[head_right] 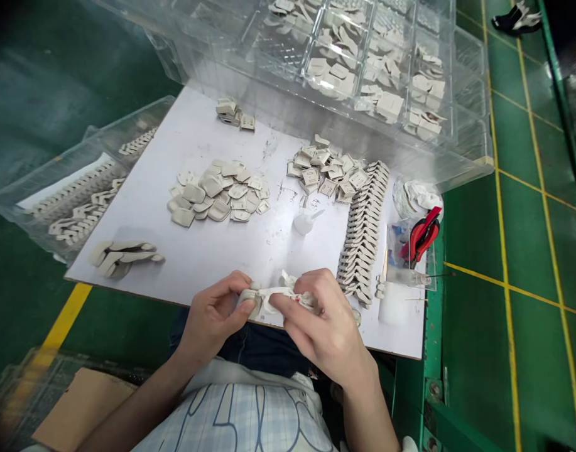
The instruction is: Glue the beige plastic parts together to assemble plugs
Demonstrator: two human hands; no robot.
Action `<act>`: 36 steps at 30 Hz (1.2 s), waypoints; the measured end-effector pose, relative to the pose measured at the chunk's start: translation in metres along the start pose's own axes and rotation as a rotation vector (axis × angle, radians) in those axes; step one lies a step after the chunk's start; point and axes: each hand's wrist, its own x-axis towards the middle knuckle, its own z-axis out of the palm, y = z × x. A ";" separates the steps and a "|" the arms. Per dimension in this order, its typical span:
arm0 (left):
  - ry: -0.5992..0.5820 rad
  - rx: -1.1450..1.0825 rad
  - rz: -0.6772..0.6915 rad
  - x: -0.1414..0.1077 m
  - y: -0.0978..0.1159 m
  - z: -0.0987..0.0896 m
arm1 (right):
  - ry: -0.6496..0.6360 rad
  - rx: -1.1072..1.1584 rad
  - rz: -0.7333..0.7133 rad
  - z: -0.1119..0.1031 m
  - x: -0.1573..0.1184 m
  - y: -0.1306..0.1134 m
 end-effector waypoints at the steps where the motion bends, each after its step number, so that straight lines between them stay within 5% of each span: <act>1: 0.000 -0.007 -0.005 0.000 0.000 0.000 | 0.034 0.005 0.016 0.000 0.000 0.000; 12: 0.017 -0.007 -0.034 -0.001 0.002 0.000 | 0.453 -0.142 0.171 -0.001 0.001 0.007; 22: -0.017 -0.012 -0.019 -0.002 -0.002 -0.001 | 0.008 -0.062 -0.064 0.013 0.007 -0.006; 30: 0.010 -0.065 -0.042 0.000 0.000 -0.004 | 0.078 -0.140 -0.037 -0.004 -0.012 0.006; 36: 0.008 -0.029 -0.037 0.000 0.001 -0.002 | 0.110 -0.080 0.001 0.005 -0.004 0.002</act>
